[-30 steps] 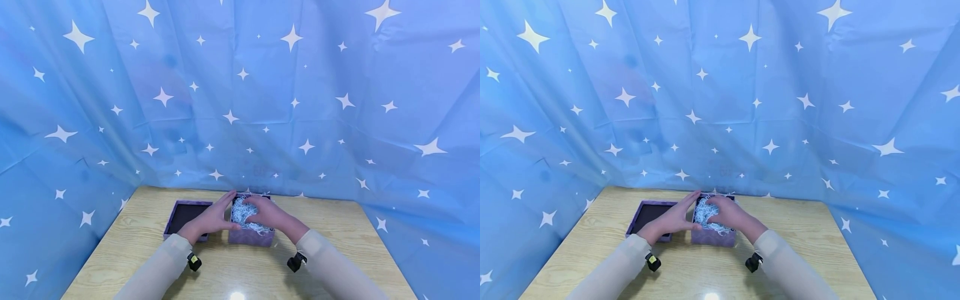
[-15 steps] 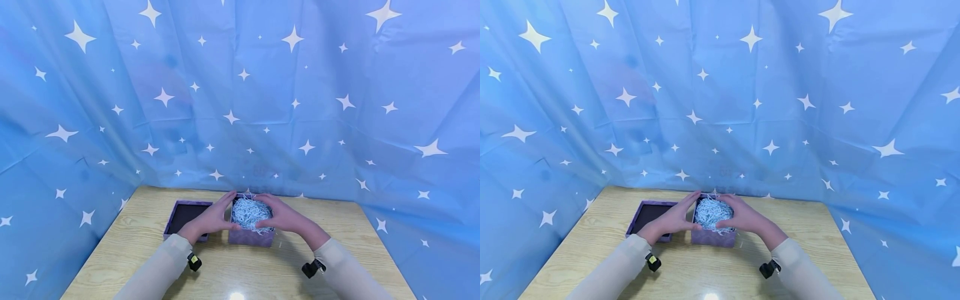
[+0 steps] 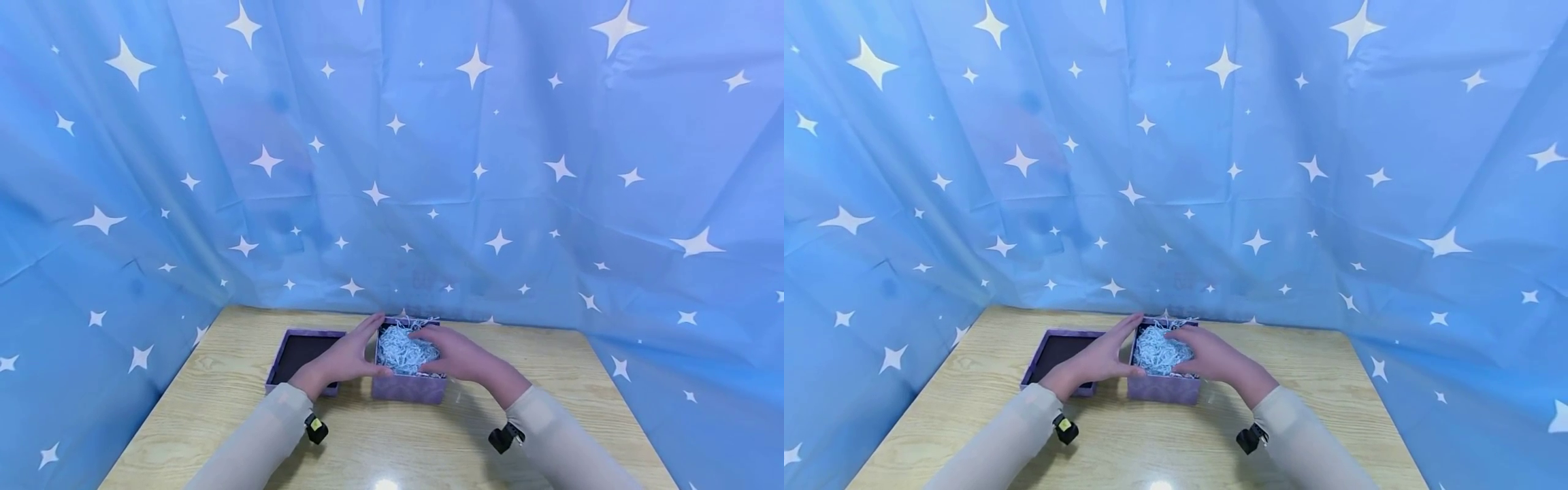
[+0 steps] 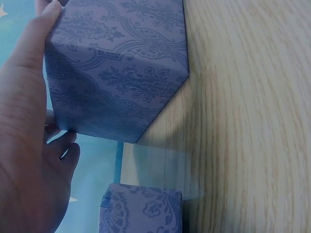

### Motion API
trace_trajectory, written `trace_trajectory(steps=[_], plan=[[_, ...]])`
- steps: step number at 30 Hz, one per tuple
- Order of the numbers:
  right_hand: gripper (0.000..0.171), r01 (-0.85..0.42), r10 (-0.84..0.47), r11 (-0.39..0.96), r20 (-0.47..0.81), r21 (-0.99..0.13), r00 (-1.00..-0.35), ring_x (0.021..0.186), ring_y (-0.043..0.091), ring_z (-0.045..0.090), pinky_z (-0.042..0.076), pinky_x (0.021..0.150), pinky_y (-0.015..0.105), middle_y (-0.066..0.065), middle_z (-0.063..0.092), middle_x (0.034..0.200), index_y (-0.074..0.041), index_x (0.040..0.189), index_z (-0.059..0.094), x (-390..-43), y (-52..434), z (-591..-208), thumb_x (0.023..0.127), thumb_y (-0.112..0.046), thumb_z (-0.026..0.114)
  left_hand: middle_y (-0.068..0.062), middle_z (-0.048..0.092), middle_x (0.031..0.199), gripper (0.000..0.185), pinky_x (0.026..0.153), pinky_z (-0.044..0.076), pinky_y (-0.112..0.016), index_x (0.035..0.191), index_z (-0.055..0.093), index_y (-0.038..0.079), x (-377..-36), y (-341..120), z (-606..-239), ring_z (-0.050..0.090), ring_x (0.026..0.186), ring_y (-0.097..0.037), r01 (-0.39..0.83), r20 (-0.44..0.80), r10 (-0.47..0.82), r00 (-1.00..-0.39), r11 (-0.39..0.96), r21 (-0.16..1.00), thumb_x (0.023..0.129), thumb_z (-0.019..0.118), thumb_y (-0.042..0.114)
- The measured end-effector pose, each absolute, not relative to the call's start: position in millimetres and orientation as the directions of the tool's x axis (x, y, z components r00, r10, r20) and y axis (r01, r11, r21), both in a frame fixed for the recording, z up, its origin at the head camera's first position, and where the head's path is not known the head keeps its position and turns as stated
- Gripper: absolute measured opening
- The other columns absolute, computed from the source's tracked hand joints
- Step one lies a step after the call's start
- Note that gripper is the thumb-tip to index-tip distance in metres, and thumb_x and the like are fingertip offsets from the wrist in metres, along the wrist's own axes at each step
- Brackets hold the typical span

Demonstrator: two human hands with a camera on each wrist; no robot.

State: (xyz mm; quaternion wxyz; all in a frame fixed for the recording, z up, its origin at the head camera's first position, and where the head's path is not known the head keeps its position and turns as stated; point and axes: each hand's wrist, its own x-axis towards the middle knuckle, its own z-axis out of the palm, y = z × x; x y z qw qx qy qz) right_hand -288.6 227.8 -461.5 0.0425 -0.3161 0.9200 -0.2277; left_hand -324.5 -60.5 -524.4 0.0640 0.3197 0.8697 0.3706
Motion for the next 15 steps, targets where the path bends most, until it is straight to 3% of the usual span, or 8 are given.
trace_trajectory(steps=[10, 15], plan=[[0.039, -0.63, -0.659, 0.662, 0.083, -0.407, -0.747, 0.108, 0.017, 0.062, 0.054, 0.088, 0.036, 0.001, 0.067, 0.12, -0.011, 0.125, 0.07, -302.2, 204.0, -473.5, 0.087, -0.011, 0.081, 0.021, -0.003, 0.166, 0.114, 0.116, 0.029, -0.058, 0.16, 0.0, 0.044, -325.5, -61.3, -526.6, 0.008, 0.154, -0.019, 0.507, 0.128, 0.609, -0.783, 0.505, 0.698, 0.078, 0.076, 0.068], [0.035, -0.643, -0.666, 0.704, 0.037, -0.301, -0.745, 0.103, 0.018, 0.064, 0.055, 0.086, 0.036, 0.001, 0.069, 0.113, -0.01, 0.119, 0.072, -308.1, 191.0, -477.5, 0.086, -0.008, 0.082, 0.02, -0.002, 0.167, 0.114, 0.115, 0.031, -0.057, 0.162, 0.003, 0.041, -326.8, -62.1, -526.9, 0.01, 0.154, -0.019, 0.515, 0.135, 0.614, -0.778, 0.498, 0.698, 0.079, 0.077, 0.066]])
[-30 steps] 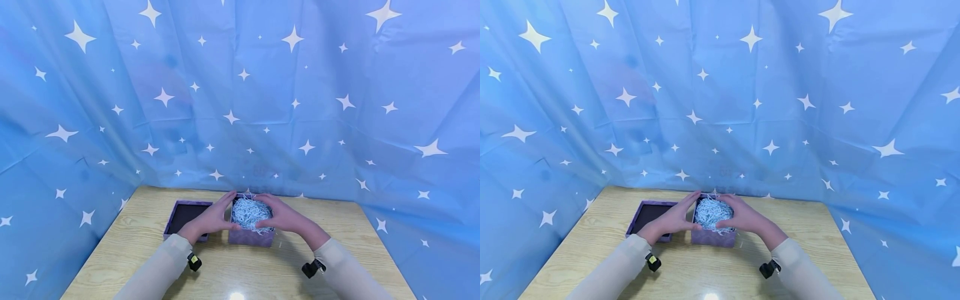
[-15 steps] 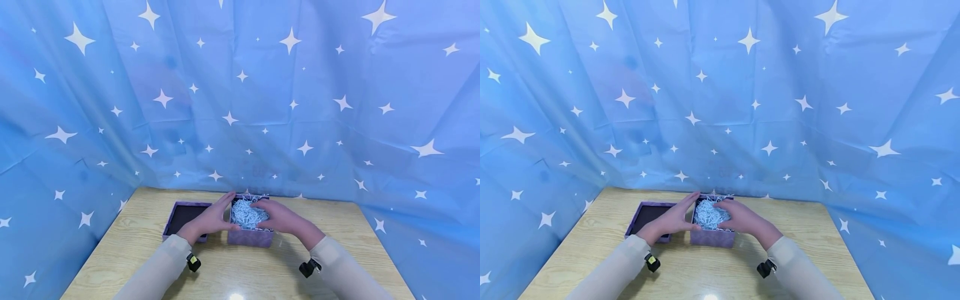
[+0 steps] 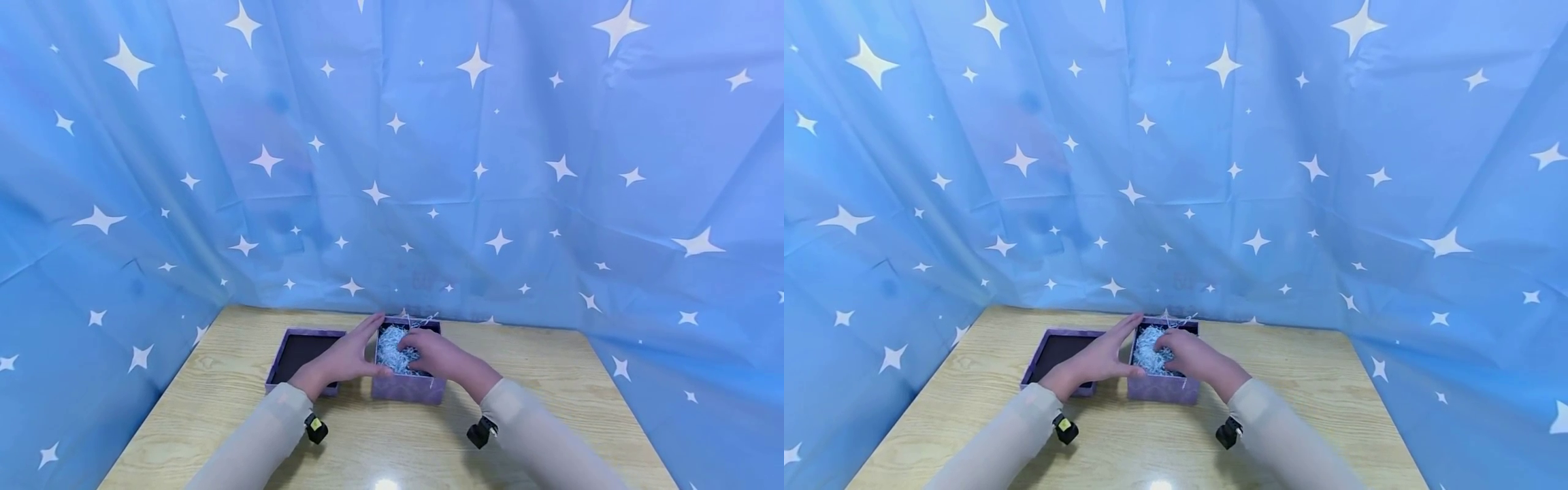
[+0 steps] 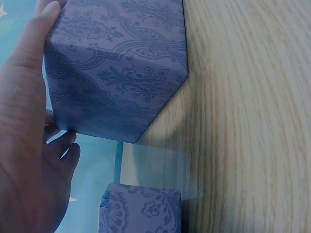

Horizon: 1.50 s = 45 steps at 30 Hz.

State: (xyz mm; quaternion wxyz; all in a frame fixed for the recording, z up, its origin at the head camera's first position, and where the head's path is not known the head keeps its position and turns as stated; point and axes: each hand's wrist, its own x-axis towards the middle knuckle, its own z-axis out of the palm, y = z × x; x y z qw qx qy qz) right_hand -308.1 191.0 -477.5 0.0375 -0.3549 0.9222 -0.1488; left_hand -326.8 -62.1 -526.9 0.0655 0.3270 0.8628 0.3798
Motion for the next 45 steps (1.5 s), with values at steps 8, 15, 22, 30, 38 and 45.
trace_trajectory(steps=[8, 15, 22, 30, 38, 45], plan=[[0.028, -0.62, -0.638, 0.767, -0.089, -0.164, -0.765, 0.087, 0.008, 0.063, 0.053, 0.074, 0.028, -0.005, 0.071, 0.098, -0.014, 0.114, 0.074, -312.6, 179.4, -474.7, 0.087, -0.008, 0.081, 0.017, -0.001, 0.168, 0.114, 0.116, 0.029, -0.058, 0.163, 0.003, 0.037, -328.5, -63.6, -526.5, 0.01, 0.155, -0.021, 0.537, 0.158, 0.62, -0.769, 0.491, 0.687, 0.08, 0.078, 0.062], [0.035, -0.619, -0.643, 0.755, -0.062, -0.215, -0.763, 0.101, 0.016, 0.066, 0.055, 0.083, 0.033, 0.001, 0.072, 0.112, -0.011, 0.12, 0.073, -310.0, 183.8, -470.2, 0.086, -0.01, 0.082, 0.018, -0.001, 0.167, 0.115, 0.115, 0.03, -0.058, 0.162, 0.003, 0.037, -329.8, -62.8, -527.0, 0.01, 0.155, -0.021, 0.533, 0.152, 0.616, -0.773, 0.501, 0.681, 0.079, 0.078, 0.064], [0.036, -0.637, -0.666, 0.678, 0.059, -0.367, -0.744, 0.11, 0.027, 0.065, 0.053, 0.093, 0.044, 0.007, 0.07, 0.117, -0.007, 0.12, 0.072, -307.3, 202.1, -461.6, 0.086, -0.013, 0.082, 0.019, -0.002, 0.167, 0.115, 0.115, 0.029, -0.059, 0.162, 0.003, 0.04, -329.1, -62.6, -524.4, 0.01, 0.155, -0.021, 0.518, 0.141, 0.61, -0.78, 0.502, 0.693, 0.079, 0.078, 0.064], [0.051, -0.535, -0.53, 0.684, 0.165, -0.496, -0.831, 0.129, 0.026, 0.054, 0.045, 0.105, 0.049, 0.001, 0.063, 0.135, -0.015, 0.134, 0.066, -308.9, 231.4, -455.1, 0.09, -0.035, 0.079, 0.021, -0.004, 0.166, 0.116, 0.116, 0.027, -0.06, 0.161, 0.002, 0.041, -328.3, -61.6, -522.8, 0.008, 0.155, -0.019, 0.509, 0.127, 0.606, -0.785, 0.515, 0.69, 0.077, 0.077, 0.068], [0.069, -0.364, -0.346, 0.631, 0.171, -0.685, -0.922, 0.137, 0.038, 0.046, 0.043, 0.105, 0.058, 0.0, 0.045, 0.153, -0.026, 0.152, 0.046, -330.8, 245.6, -469.4, 0.091, -0.038, 0.077, 0.02, -0.003, 0.167, 0.117, 0.117, 0.026, -0.058, 0.162, 0.002, 0.041, -327.5, -61.7, -523.4, 0.008, 0.155, -0.019, 0.512, 0.135, 0.601, -0.788, 0.518, 0.685, 0.077, 0.077, 0.067], [0.048, -0.421, -0.327, 0.62, 0.269, -0.662, -0.906, 0.118, 0.034, 0.059, 0.051, 0.096, 0.051, 0.011, 0.063, 0.13, -0.008, 0.134, 0.065, -355.5, 238.1, -491.1, 0.089, -0.018, 0.08, 0.015, -0.002, 0.168, 0.116, 0.117, 0.027, -0.058, 0.163, 0.002, 0.034, -328.0, -61.9, -526.2, 0.009, 0.155, -0.022, 0.548, 0.16, 0.625, -0.764, 0.497, 0.673, 0.079, 0.076, 0.067]])
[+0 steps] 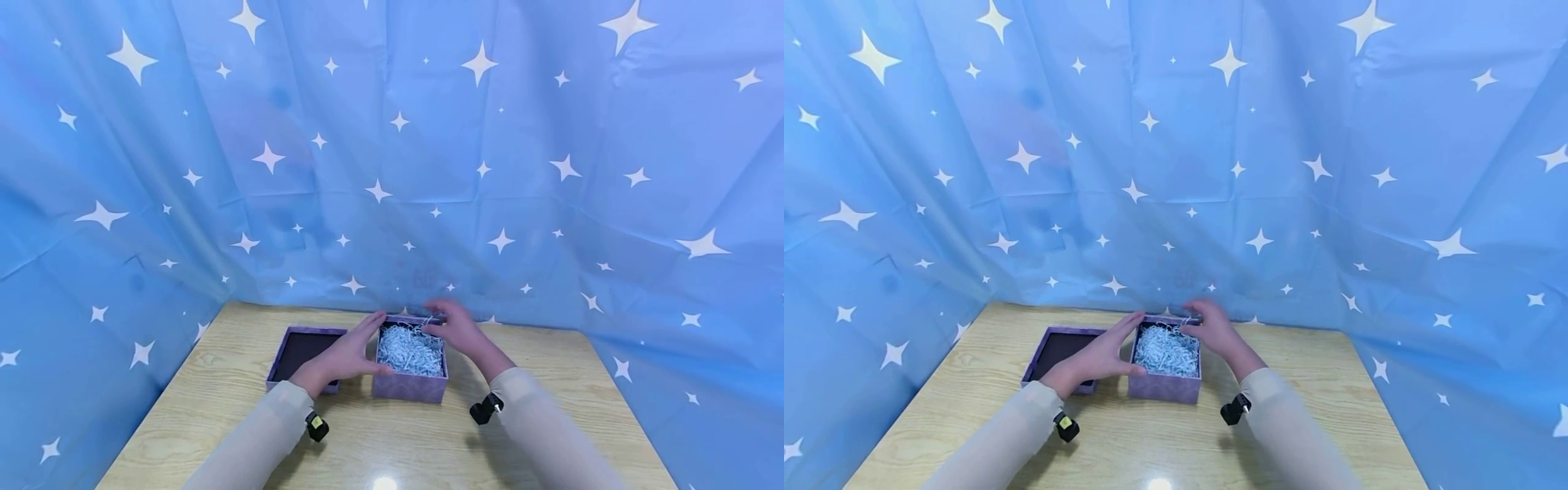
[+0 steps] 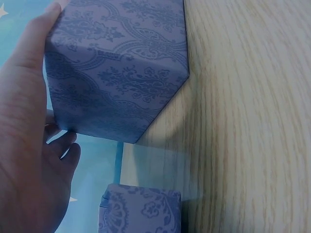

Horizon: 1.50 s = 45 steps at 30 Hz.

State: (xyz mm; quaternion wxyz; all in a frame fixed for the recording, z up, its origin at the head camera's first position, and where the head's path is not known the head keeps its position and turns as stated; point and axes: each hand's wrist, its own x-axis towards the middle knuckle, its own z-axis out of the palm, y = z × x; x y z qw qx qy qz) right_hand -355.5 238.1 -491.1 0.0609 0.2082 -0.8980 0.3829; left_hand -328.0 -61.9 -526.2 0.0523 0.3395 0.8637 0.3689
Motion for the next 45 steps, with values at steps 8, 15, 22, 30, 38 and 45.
trace_trajectory(steps=[8, 15, 22, 30, 38, 45], plan=[[0.009, -0.422, -0.279, 0.634, 0.318, -0.648, -0.906, 0.093, 0.021, 0.067, 0.056, 0.085, 0.041, 0.002, 0.071, 0.099, -0.01, 0.098, 0.078, -364.9, 231.9, -498.2, 0.09, -0.006, 0.076, 0.016, -0.002, 0.168, 0.116, 0.118, 0.026, -0.056, 0.163, 0.003, 0.034, -327.8, -60.7, -526.6, 0.008, 0.155, -0.02, 0.552, 0.158, 0.624, -0.765, 0.509, 0.661, 0.079, 0.075, 0.068], [0.007, -0.432, -0.231, 0.618, 0.373, -0.657, -0.899, 0.088, 0.016, 0.066, 0.056, 0.079, 0.037, -0.003, 0.07, 0.096, -0.014, 0.097, 0.079, -356.6, 233.4, -491.3, 0.091, -0.01, 0.077, 0.016, -0.003, 0.168, 0.116, 0.118, 0.026, -0.056, 0.163, 0.002, 0.035, -328.9, -61.4, -526.8, 0.008, 0.155, -0.019, 0.551, 0.155, 0.625, -0.765, 0.51, 0.661, 0.079, 0.076, 0.067], [0.01, -0.416, -0.275, 0.546, 0.313, -0.727, -0.909, 0.084, 0.015, 0.067, 0.057, 0.072, 0.032, -0.004, 0.071, 0.094, -0.018, 0.096, 0.079, -333.4, 222.0, -480.2, 0.092, -0.01, 0.076, 0.019, -0.003, 0.167, 0.116, 0.118, 0.027, -0.054, 0.163, 0.002, 0.036, -330.9, -61.7, -528.5, 0.008, 0.154, -0.016, 0.551, 0.162, 0.624, -0.765, 0.502, 0.666, 0.079, 0.075, 0.068], [0.014, -0.4, -0.363, 0.545, 0.223, -0.737, -0.905, 0.09, 0.01, 0.067, 0.057, 0.078, 0.029, -0.009, 0.069, 0.097, -0.023, 0.096, 0.076, -309.2, 201.5, -480.9, 0.093, -0.009, 0.074, 0.016, -0.002, 0.168, 0.116, 0.116, 0.029, -0.057, 0.163, 0.002, 0.035, -331.5, -61.9, -529.6, 0.009, 0.155, -0.021, 0.553, 0.167, 0.625, -0.763, 0.495, 0.67, 0.079, 0.077, 0.066], [0.011, -0.476, -0.469, 0.586, 0.204, -0.656, -0.859, 0.09, 0.007, 0.066, 0.056, 0.08, 0.029, -0.01, 0.069, 0.097, -0.018, 0.099, 0.075, -305.5, 191.7, -487.4, 0.094, -0.009, 0.074, 0.017, -0.002, 0.168, 0.116, 0.115, 0.031, -0.057, 0.163, 0.002, 0.036, -330.5, -62.5, -530.8, 0.01, 0.155, -0.021, 0.547, 0.163, 0.62, -0.768, 0.5, 0.672, 0.079, 0.077, 0.065], [0.014, -0.541, -0.533, 0.653, 0.185, -0.53, -0.825, 0.093, 0.007, 0.067, 0.056, 0.081, 0.029, -0.009, 0.07, 0.1, -0.016, 0.108, 0.074, -304.4, 191.4, -488.8, 0.094, -0.016, 0.074, 0.02, -0.002, 0.167, 0.115, 0.115, 0.031, -0.057, 0.162, 0.002, 0.039, -328.6, -62.7, -527.8, 0.008, 0.155, -0.018, 0.515, 0.137, 0.614, -0.777, 0.496, 0.699, 0.079, 0.078, 0.064]])
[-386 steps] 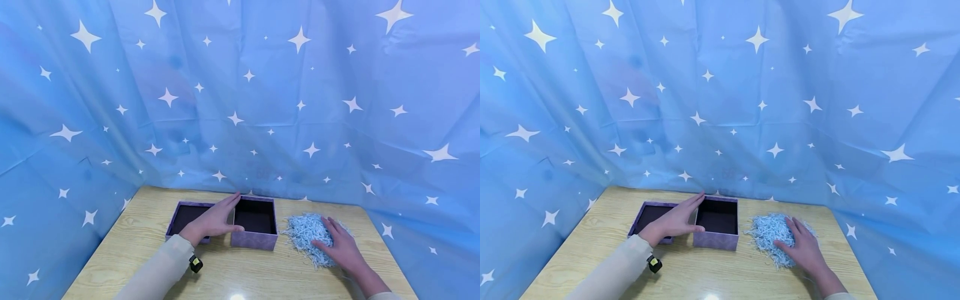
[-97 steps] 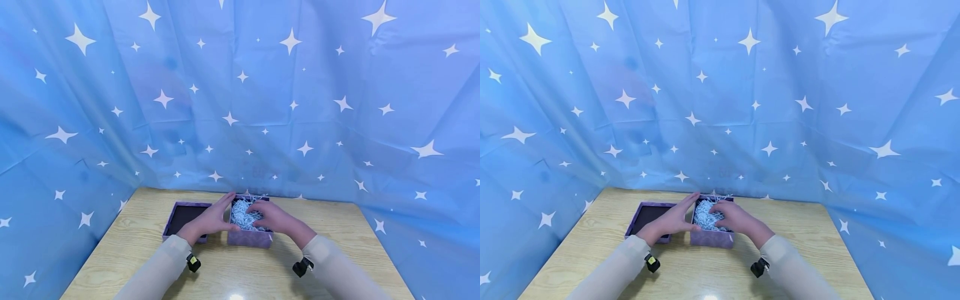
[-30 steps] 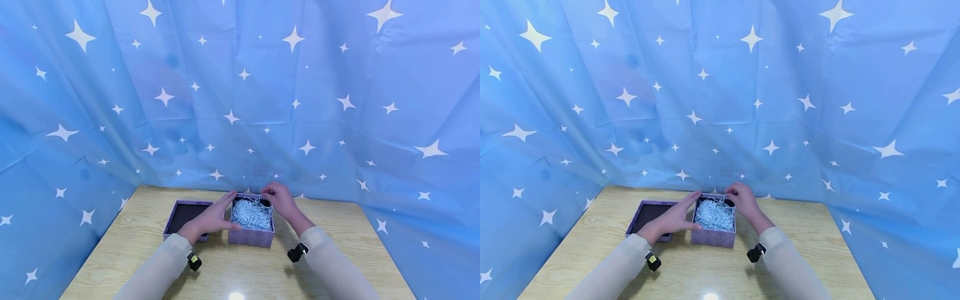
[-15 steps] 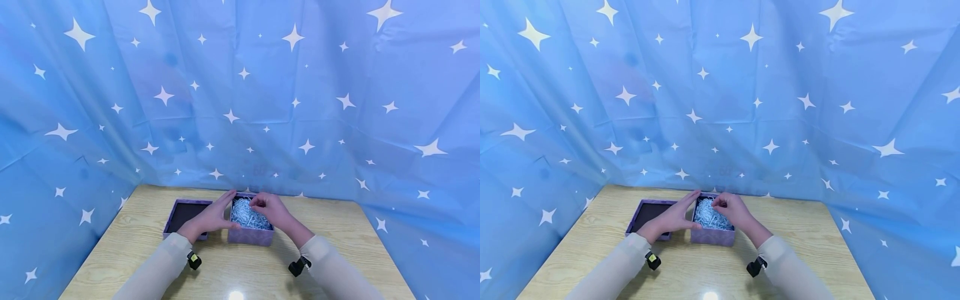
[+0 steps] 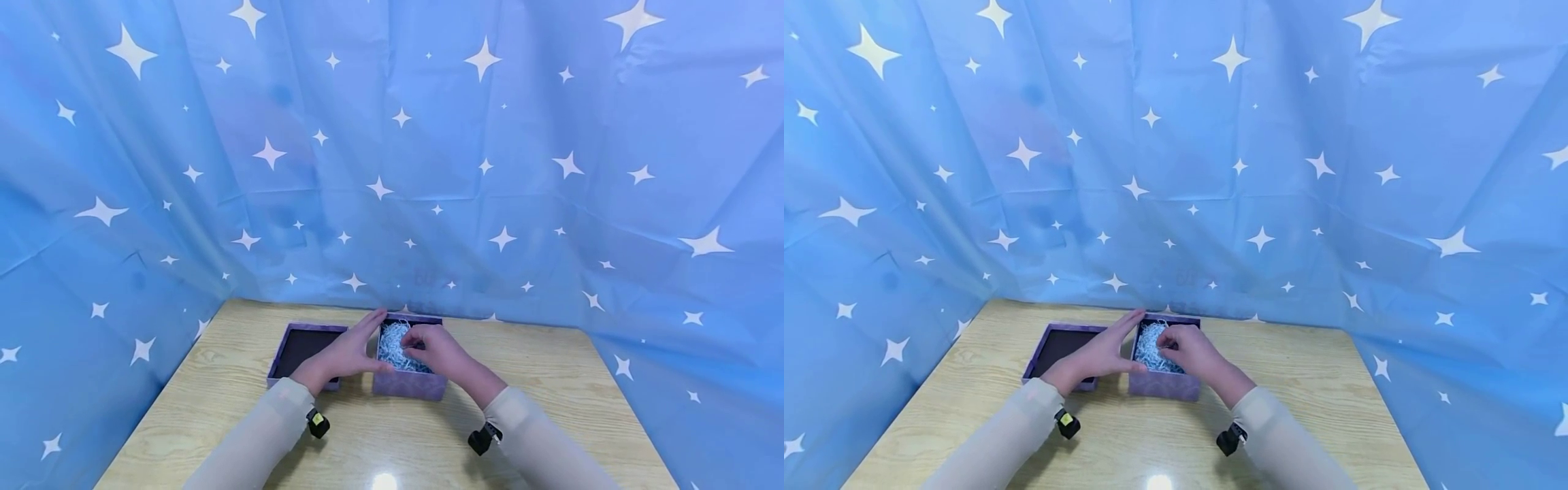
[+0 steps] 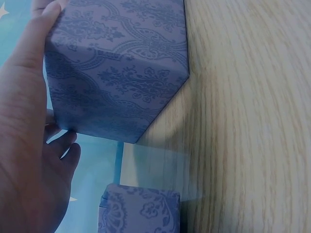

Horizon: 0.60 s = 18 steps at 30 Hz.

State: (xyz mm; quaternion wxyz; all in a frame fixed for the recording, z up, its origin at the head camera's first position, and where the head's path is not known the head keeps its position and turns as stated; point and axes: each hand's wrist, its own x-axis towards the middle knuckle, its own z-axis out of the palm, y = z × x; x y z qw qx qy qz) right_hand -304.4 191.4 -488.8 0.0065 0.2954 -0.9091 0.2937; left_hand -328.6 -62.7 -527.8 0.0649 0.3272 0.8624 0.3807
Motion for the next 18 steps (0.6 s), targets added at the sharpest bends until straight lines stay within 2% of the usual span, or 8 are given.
trace_trajectory(steps=[9, 14, 18], plan=[[0.022, -0.583, -0.538, 0.624, 0.256, -0.52, -0.804, 0.107, 0.021, 0.066, 0.054, 0.09, 0.043, 0.001, 0.072, 0.113, -0.013, 0.115, 0.074, -299.5, 197.6, -479.4, 0.094, -0.021, 0.075, 0.016, -0.001, 0.168, 0.116, 0.114, 0.031, -0.06, 0.163, 0.002, 0.036, -330.9, -64.1, -526.2, 0.011, 0.155, -0.022, 0.53, 0.145, 0.619, -0.772, 0.5, 0.685, 0.079, 0.077, 0.065], [0.029, -0.581, -0.51, 0.62, 0.291, -0.528, -0.809, 0.116, 0.02, 0.061, 0.051, 0.097, 0.045, 0.0, 0.068, 0.121, -0.01, 0.118, 0.073, -296.7, 204.5, -477.3, 0.093, -0.024, 0.076, 0.016, -0.001, 0.168, 0.116, 0.115, 0.029, -0.06, 0.163, 0.003, 0.035, -331.6, -64.0, -526.2, 0.01, 0.155, -0.022, 0.536, 0.147, 0.625, -0.767, 0.497, 0.683, 0.079, 0.076, 0.066], [0.033, -0.555, -0.456, 0.624, 0.32, -0.55, -0.83, 0.12, 0.02, 0.06, 0.05, 0.099, 0.047, -0.004, 0.063, 0.128, -0.013, 0.122, 0.071, -295.0, 213.6, -476.1, 0.094, -0.03, 0.075, 0.015, -0.001, 0.168, 0.116, 0.116, 0.028, -0.059, 0.163, 0.003, 0.033, -331.7, -63.2, -526.9, 0.009, 0.155, -0.021, 0.544, 0.154, 0.629, -0.762, 0.493, 0.678, 0.079, 0.076, 0.067]])
